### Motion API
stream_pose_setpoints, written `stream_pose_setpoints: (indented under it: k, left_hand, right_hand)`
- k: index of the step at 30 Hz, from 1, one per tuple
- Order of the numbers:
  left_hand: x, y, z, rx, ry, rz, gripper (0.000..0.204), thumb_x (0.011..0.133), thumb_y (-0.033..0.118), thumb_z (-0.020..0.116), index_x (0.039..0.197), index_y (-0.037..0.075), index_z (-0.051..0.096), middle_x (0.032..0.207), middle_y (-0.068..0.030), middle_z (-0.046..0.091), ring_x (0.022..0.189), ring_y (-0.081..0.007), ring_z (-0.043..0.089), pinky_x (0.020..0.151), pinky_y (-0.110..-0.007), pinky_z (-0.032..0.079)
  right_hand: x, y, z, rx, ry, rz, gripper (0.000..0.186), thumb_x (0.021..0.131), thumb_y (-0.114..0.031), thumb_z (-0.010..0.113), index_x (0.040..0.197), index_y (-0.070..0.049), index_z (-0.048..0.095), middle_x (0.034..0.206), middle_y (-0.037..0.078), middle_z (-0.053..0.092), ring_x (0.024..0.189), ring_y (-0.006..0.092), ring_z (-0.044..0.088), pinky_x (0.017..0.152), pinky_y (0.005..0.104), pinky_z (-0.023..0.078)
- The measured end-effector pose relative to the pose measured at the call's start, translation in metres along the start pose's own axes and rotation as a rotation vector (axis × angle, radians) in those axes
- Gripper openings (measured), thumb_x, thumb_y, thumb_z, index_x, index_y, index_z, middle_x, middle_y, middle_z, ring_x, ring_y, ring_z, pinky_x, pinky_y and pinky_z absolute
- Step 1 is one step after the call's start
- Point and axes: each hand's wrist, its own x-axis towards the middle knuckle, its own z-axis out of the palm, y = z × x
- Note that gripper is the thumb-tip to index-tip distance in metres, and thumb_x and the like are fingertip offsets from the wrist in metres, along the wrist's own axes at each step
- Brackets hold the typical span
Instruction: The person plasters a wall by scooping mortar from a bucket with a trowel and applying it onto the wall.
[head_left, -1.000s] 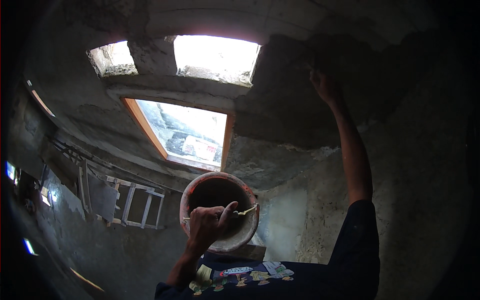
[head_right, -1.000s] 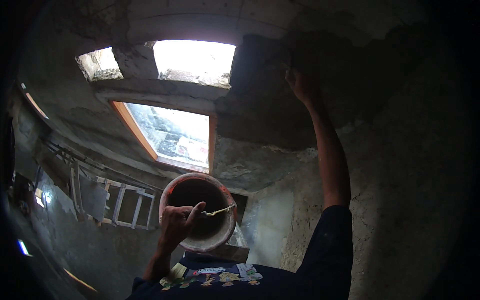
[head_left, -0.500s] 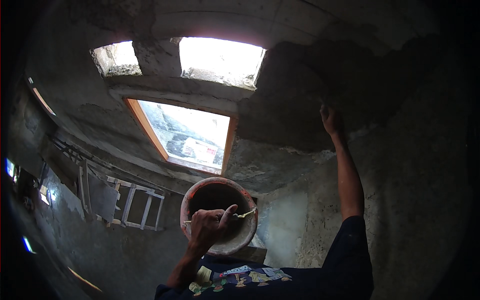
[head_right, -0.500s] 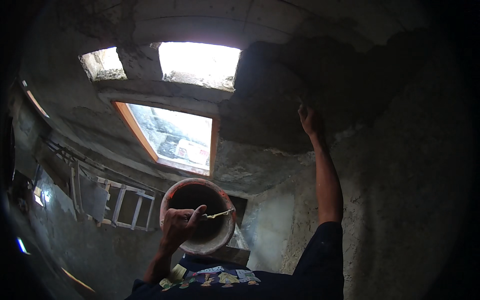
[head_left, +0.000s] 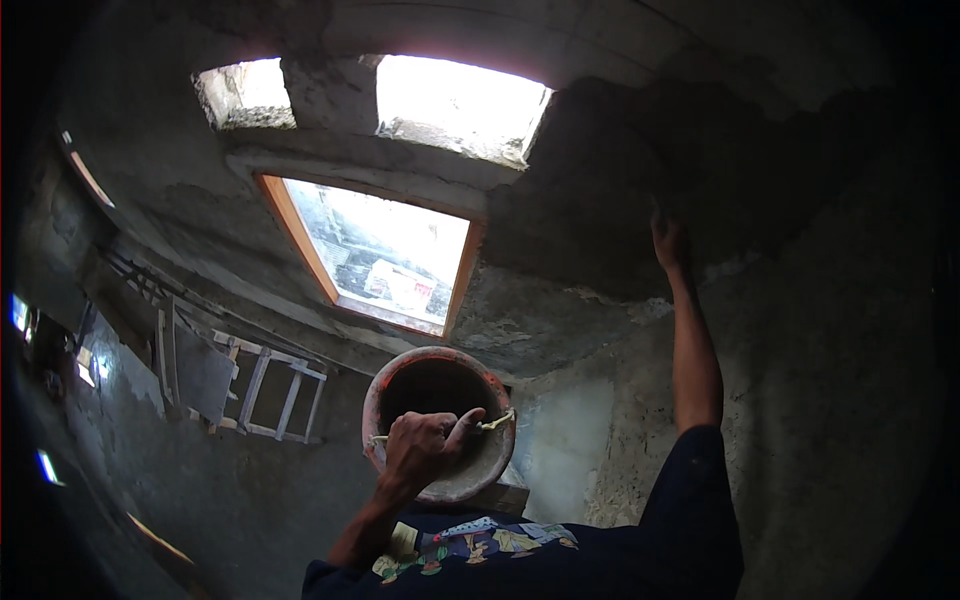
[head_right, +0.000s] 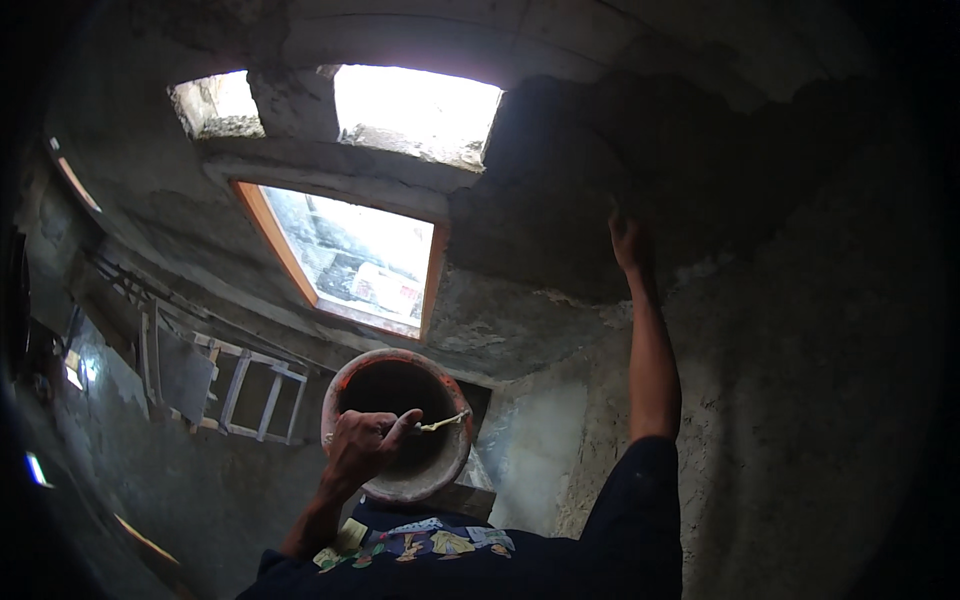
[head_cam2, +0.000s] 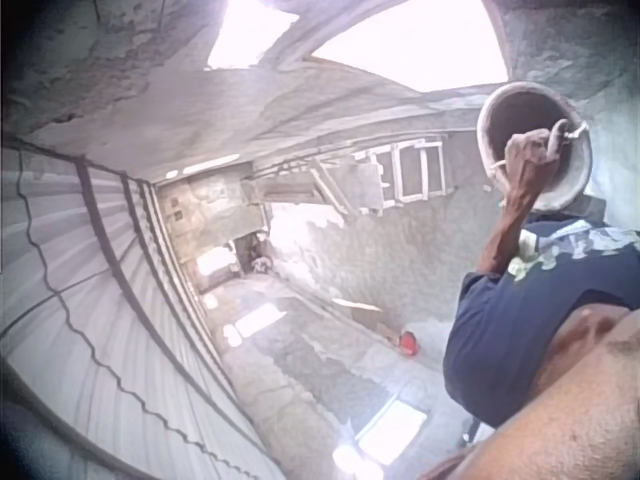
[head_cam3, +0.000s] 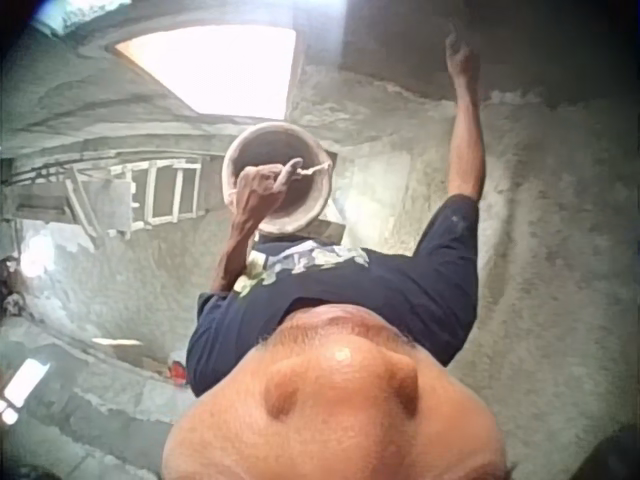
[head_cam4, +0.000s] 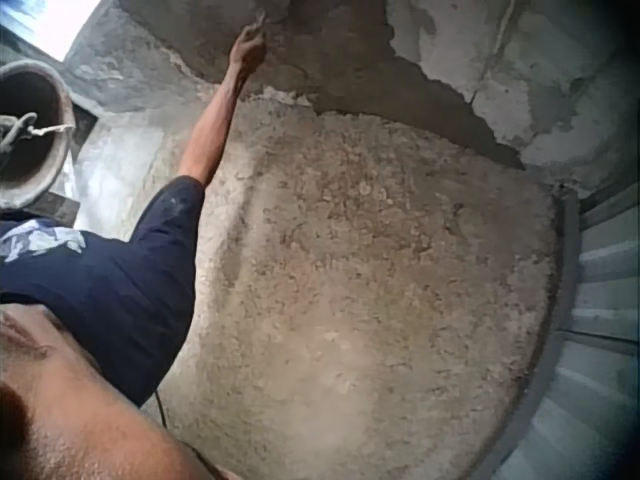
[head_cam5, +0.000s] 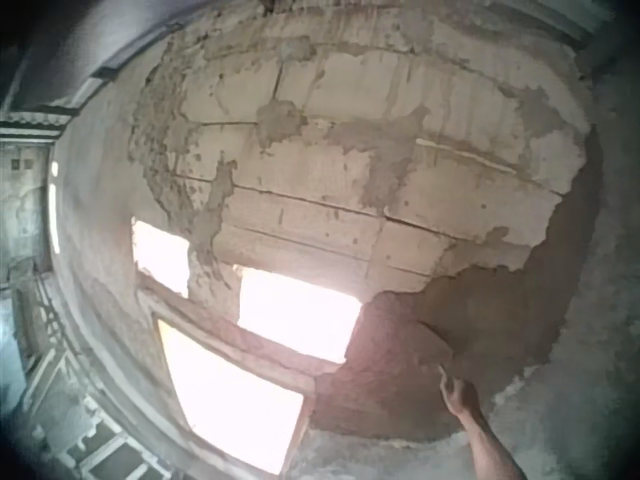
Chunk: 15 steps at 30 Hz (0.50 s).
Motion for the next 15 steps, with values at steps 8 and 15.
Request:
stream_pose_setpoints:
  k: [8, 15]
  left_hand:
    - [-0.016, 0.012, -0.002, -0.072, -0.103, -0.033, 0.042, 0.086, 0.037, 0.059, 0.063, 0.002, 0.059, 0.053, -0.0211, 0.053, 0.051, -0.0372, 0.057, 0.049, -0.043, 0.043]
    - [-0.009, 0.012, 0.032, -0.213, -0.153, 0.016, 0.038, 0.092, 0.03, 0.053, 0.073, -0.002, 0.059, 0.056, -0.0215, 0.05, 0.048, -0.0345, 0.05, 0.048, -0.039, 0.038]
  right_hand:
    - [-0.214, -0.092, -0.132, 0.206, -0.491, 0.443, 0.044, 0.086, -0.041, 0.054, 0.073, 0.001, 0.051, 0.063, 0.014, 0.05, 0.06, 0.0152, 0.053, 0.056, 0.0332, 0.043]
    - [-0.275, -0.199, -0.229, -0.014, -0.954, 0.709, 0.042, 0.075, -0.043, 0.064, 0.078, -0.002, 0.06, 0.069, 0.019, 0.06, 0.068, 0.038, 0.06, 0.061, 0.0422, 0.046]
